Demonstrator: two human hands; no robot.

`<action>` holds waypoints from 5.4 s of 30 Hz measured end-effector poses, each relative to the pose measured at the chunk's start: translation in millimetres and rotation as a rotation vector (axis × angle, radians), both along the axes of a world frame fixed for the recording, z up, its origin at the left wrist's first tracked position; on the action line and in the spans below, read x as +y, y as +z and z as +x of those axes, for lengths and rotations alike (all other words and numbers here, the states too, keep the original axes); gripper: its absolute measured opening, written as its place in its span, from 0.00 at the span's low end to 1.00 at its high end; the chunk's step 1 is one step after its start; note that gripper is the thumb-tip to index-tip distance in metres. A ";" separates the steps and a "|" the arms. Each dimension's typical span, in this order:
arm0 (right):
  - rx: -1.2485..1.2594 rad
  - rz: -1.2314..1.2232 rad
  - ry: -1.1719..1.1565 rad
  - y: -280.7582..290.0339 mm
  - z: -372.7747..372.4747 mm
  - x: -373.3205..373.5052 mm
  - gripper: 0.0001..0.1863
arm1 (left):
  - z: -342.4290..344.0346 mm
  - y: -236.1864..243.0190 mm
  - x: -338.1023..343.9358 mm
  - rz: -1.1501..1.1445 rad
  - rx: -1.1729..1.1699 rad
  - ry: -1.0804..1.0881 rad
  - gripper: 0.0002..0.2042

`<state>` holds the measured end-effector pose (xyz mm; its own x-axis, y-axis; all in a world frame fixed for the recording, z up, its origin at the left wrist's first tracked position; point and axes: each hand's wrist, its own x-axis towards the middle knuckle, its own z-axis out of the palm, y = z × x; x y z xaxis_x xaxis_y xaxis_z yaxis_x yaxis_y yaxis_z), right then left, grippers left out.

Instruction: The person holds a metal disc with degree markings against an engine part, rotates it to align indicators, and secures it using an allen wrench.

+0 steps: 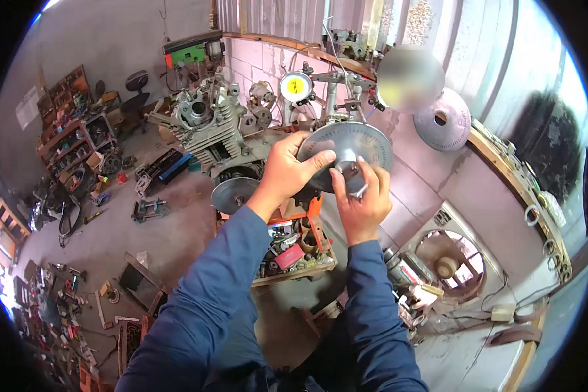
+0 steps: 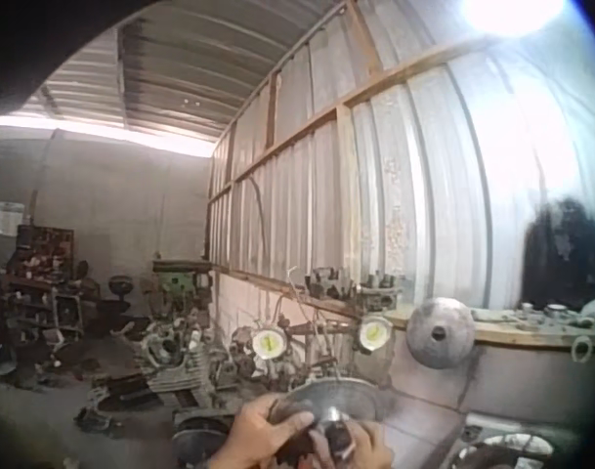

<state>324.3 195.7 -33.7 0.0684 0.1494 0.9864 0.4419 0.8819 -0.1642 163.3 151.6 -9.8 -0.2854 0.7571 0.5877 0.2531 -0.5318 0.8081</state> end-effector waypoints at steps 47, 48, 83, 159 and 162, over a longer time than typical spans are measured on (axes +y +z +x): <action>0.106 -0.103 0.277 -8.8 2.2 13.1 0.19 | -1.2 54.2 7.3 -0.244 0.284 -0.196 0.18; 0.105 -0.104 0.274 -9.5 3.3 14.2 0.19 | 0.3 54.1 8.1 -0.249 0.272 -0.204 0.18; 0.174 -0.128 0.246 -12.1 1.5 12.2 0.20 | -0.1 53.5 9.5 -0.025 0.357 -0.058 0.16; 0.059 -0.225 0.154 -2.3 -1.2 -7.7 0.24 | 11.7 53.2 13.9 -0.004 0.168 -0.023 0.09; 0.059 -0.221 0.162 -2.9 -2.9 -8.1 0.22 | 7.6 50.2 15.0 -0.006 0.169 -0.033 0.09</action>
